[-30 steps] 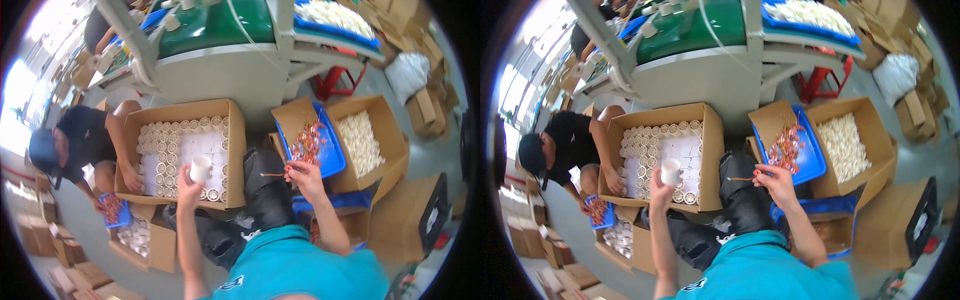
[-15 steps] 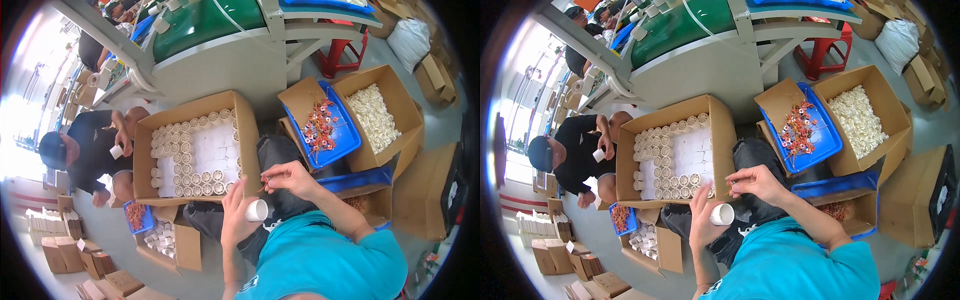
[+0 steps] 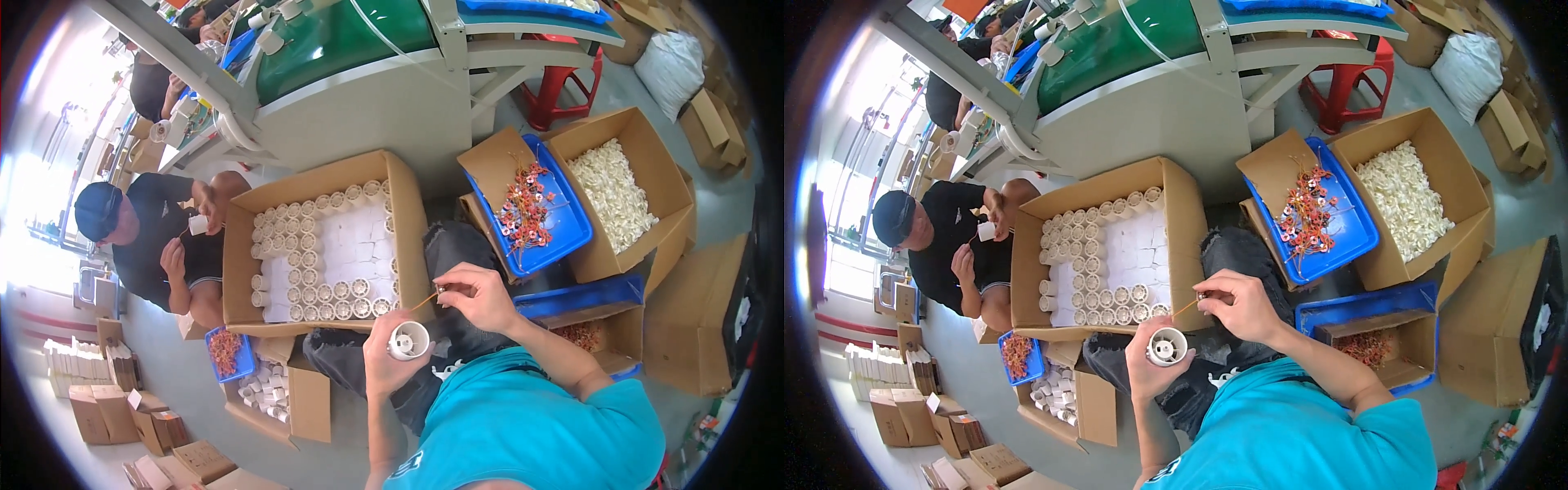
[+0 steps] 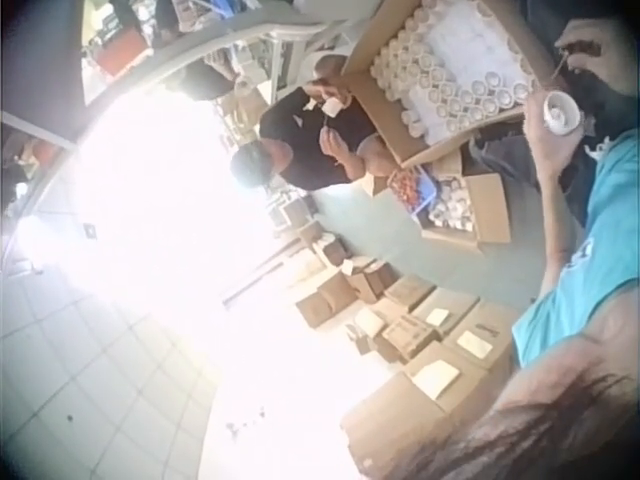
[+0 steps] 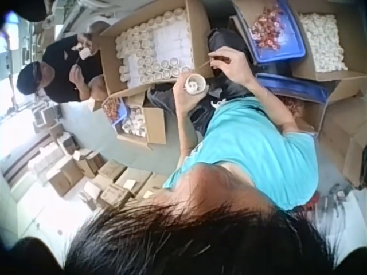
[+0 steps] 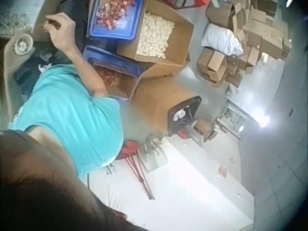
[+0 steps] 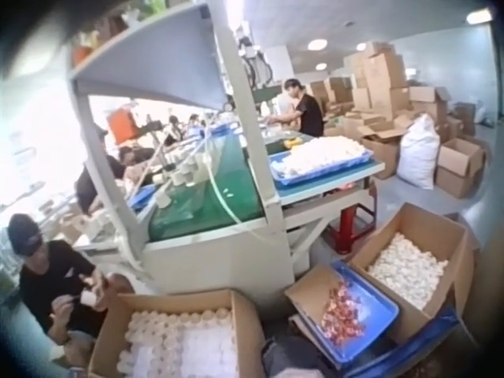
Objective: The person assembles small electronic or mechanical components by hand, inserting wires into plastic housings.
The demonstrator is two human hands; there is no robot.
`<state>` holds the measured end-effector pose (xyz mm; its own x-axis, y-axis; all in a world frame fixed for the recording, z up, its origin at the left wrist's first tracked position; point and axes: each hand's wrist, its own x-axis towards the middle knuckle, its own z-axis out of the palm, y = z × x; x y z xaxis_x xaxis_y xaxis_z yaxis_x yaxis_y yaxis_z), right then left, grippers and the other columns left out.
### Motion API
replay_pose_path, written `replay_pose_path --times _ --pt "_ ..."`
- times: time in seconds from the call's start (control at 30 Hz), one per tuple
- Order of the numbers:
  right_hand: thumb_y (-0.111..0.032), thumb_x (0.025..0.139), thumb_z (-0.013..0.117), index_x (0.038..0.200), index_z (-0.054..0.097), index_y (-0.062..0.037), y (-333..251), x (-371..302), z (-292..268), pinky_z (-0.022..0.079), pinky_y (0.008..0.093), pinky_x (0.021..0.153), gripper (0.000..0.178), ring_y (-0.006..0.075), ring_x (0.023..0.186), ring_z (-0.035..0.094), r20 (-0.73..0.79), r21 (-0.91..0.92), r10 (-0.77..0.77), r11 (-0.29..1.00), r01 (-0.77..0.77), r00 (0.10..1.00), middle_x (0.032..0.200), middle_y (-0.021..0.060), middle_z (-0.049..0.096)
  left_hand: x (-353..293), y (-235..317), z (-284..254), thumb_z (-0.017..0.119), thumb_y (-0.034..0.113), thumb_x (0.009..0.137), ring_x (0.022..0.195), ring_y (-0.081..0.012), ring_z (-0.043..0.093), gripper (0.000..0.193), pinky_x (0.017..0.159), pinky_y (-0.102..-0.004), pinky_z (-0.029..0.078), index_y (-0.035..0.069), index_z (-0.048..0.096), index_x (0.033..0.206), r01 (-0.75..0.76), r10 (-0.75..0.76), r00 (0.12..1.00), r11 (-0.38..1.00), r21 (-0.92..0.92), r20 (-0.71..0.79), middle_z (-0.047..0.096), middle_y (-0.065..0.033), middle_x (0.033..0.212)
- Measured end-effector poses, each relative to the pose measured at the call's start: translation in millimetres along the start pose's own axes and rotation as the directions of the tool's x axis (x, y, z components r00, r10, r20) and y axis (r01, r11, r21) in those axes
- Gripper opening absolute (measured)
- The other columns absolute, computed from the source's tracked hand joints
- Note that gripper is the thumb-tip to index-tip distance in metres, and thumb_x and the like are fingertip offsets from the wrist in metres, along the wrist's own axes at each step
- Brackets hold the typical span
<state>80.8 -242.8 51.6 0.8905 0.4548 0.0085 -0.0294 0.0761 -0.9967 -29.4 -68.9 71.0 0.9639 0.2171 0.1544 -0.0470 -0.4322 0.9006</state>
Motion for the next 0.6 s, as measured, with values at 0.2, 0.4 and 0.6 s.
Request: replay_pose_path --times 0.2,0.4,0.6 --pt "0.005 0.080 0.071 0.101 0.072 0.0034 -6 18 -34 0.053 0.0214 0.067 0.021 0.0116 0.080 0.065 -0.140 -0.118 -0.110 0.989 0.094 0.984 0.099 0.0084 0.066 -7 -31 -3 0.090 0.007 0.061 0.102 -0.0205 0.064 0.055 0.088 -0.0336 0.051 0.002 0.059 0.105 -0.057 0.055 0.988 0.998 -0.007 -0.143 0.063 -0.0146 0.115" --pt "0.006 0.077 0.073 0.099 0.072 0.0024 -63 6 -23 0.054 0.0262 0.066 0.022 0.0151 0.079 0.067 -0.039 -0.310 -0.292 0.913 0.266 0.956 0.095 0.0091 0.067 7 -29 6 0.086 0.002 0.065 0.096 -0.0199 0.060 0.060 0.085 -0.0313 0.050 0.001 0.053 0.115 -0.021 0.036 0.973 0.998 0.067 -0.230 0.057 -0.0092 0.106" --pt "0.005 0.075 0.075 0.097 0.072 0.0013 -67 -9 -3 0.055 0.0304 0.070 0.023 0.0225 0.081 0.067 0.055 -0.369 -0.408 0.840 0.398 0.911 0.093 0.0112 0.066 20 -38 10 0.085 0.000 0.063 0.099 -0.0300 0.058 0.057 0.087 -0.0372 0.048 0.001 0.056 0.113 -0.178 0.241 0.929 0.956 0.232 -0.282 0.057 -0.0137 0.106"
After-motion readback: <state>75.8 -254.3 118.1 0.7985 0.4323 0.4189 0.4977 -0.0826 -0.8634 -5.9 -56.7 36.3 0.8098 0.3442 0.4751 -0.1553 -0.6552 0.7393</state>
